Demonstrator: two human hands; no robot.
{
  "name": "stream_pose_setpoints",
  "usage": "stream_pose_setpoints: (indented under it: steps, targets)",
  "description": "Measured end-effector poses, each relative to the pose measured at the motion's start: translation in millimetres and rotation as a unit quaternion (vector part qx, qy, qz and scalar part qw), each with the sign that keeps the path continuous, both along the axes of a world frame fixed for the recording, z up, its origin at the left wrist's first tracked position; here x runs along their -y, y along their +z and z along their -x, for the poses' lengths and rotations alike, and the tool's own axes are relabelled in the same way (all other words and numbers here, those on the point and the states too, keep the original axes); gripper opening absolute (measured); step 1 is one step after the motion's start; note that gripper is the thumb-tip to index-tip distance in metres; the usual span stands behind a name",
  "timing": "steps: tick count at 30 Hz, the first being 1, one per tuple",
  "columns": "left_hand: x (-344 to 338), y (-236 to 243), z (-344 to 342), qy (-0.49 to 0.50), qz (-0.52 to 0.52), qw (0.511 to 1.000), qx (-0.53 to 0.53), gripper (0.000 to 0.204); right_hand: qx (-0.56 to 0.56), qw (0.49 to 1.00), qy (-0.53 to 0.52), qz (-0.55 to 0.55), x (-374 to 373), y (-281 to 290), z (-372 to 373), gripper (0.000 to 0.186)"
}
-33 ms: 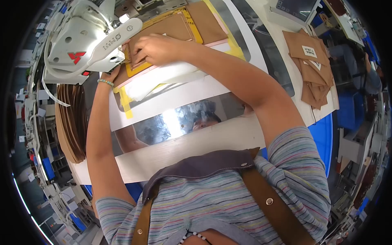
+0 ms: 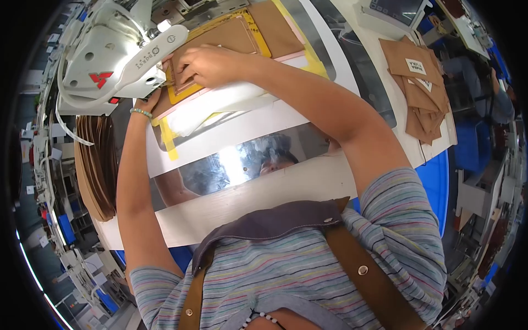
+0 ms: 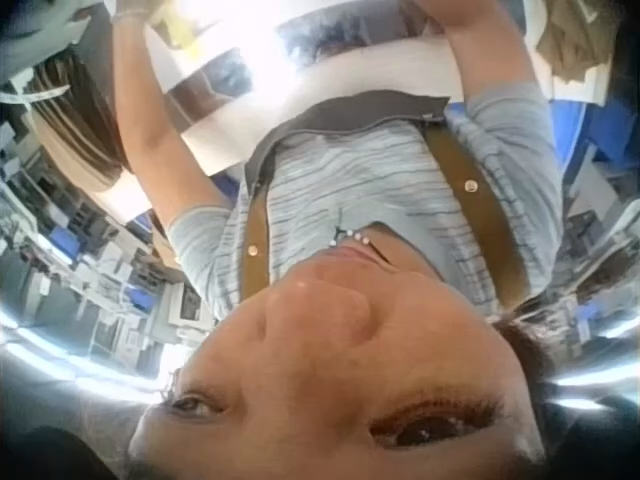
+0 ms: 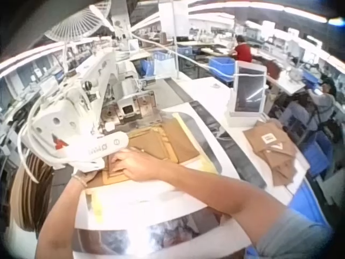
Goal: Sewing and assembling leather bag components using an industrial sewing machine.
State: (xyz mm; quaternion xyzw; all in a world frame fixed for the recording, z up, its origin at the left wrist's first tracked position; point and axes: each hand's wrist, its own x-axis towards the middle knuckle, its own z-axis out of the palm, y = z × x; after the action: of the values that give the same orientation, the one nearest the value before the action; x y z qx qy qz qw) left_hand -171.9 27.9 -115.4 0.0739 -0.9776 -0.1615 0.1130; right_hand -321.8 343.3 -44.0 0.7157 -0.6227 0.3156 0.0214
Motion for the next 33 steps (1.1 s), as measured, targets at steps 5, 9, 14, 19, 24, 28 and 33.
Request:
stream_pose_setpoints:
  steps: [5, 9, 14, 19, 24, 28, 33]
  targets:
    - [-3, 21, -3, -0.013, 0.069, 0.996, -0.047, 0.041, 0.009, 1.0, 0.018, -0.016, 7, 10, -6, 0.034]
    - [-76, 66, 22, -0.059, 0.076, 0.995, -0.032, 0.038, 0.001, 0.999, -0.002, -0.036, -6, 4, 4, 0.036]
    - [-70, 72, 7, -0.068, 0.154, 0.983, -0.077, 0.039, -0.014, 0.999, 0.005, -0.051, 3, 10, -4, 0.036]
    - [-62, 69, 5, -0.074, 0.116, 0.987, -0.082, 0.04, -0.006, 0.999, 0.003, -0.032, 2, 9, -7, 0.035]
    - [-53, 61, 2, -0.079, 0.125, 0.985, -0.093, 0.034, 0.0, 1.0, 0.002, -0.022, 1, 6, -6, 0.035]
    - [-36, 51, 4, -0.048, 0.134, 0.985, -0.093, 0.028, -0.001, 1.0, 0.001, -0.028, 3, 9, -6, 0.034]
    - [-30, 44, 14, -0.044, 0.101, 0.989, -0.095, 0.029, 0.005, 1.0, -0.001, -0.031, 2, 8, -1, 0.033]
